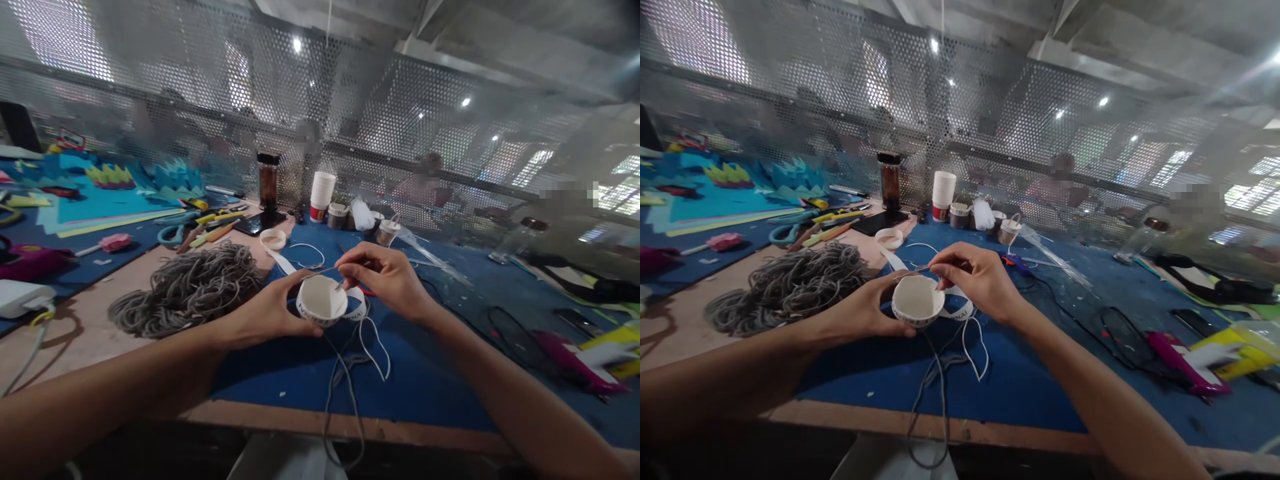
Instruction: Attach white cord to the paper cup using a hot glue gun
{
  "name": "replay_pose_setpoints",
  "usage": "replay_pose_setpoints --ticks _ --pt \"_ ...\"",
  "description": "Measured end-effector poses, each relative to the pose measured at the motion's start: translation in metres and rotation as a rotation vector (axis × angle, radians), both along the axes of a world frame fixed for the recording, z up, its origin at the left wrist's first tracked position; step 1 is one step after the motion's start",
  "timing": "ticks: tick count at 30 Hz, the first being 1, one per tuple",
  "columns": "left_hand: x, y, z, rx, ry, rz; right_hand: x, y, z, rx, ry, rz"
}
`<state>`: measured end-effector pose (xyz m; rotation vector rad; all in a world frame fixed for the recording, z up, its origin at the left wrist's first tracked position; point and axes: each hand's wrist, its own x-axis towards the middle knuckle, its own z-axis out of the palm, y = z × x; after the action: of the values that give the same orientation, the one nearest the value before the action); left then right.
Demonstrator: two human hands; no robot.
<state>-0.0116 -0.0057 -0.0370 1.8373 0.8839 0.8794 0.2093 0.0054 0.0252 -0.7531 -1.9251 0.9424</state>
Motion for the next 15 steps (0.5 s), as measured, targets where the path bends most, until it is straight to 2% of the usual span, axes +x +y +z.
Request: replay_pose_setpoints --ticks 10,15 --pt "0.0006 0.0006 0.0033 0.026 0.004 -0.02 0.0053 -0.0011 0.0011 0.016 -0.055 0.016" --pt "-0.0004 0.001 0.003 0.033 0.027 -0.018 0.0056 -0.0023 0.0012 0.125 -0.124 0.016"
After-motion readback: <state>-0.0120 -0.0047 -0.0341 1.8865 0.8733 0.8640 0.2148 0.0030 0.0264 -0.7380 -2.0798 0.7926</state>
